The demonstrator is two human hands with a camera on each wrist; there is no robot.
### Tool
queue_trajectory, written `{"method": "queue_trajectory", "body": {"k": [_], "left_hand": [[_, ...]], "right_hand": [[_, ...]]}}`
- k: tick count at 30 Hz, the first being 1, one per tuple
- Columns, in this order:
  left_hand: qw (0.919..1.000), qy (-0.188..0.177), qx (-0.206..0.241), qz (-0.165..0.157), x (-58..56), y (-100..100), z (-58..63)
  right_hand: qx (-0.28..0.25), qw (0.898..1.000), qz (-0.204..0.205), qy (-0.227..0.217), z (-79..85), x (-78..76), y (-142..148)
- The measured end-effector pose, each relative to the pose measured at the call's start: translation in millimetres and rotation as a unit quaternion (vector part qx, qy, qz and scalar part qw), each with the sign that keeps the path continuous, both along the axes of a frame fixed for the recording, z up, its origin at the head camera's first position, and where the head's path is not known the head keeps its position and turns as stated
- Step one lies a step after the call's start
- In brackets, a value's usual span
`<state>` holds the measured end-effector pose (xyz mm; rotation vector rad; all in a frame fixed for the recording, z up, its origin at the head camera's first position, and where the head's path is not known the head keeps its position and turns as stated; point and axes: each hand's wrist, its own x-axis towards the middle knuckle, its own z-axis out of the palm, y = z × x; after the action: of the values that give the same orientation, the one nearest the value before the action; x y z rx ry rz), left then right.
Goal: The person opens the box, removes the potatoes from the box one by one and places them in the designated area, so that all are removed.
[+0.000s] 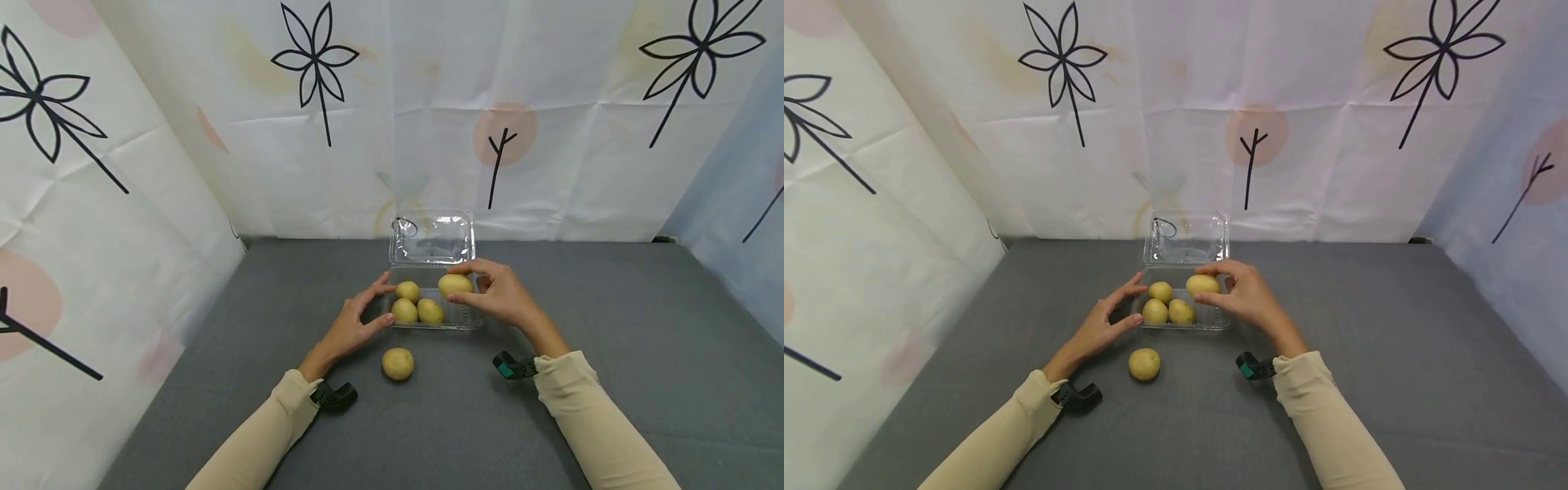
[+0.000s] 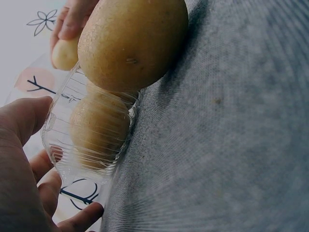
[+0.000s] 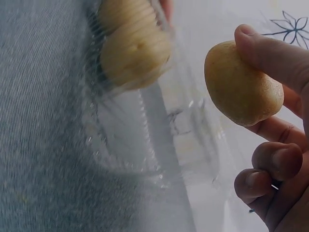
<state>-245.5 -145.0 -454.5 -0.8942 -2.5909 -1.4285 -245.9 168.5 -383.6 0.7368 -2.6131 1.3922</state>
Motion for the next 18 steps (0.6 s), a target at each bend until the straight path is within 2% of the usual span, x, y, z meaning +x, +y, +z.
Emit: {"method": "queue_trajectory", "body": {"k": [10,18], "left_hand": [[1.0,-0.001,0.0,0.002,1.0,-1,0.0],[1.0,-0.004,0.003,0.005,0.9,0,0.3]], "right_hand": [[-0.03,0.998,0.041,0.026,13.0,15.0,-17],[-0.037,0.991,0.109,0.071,2.9,32.6,-34]]}}
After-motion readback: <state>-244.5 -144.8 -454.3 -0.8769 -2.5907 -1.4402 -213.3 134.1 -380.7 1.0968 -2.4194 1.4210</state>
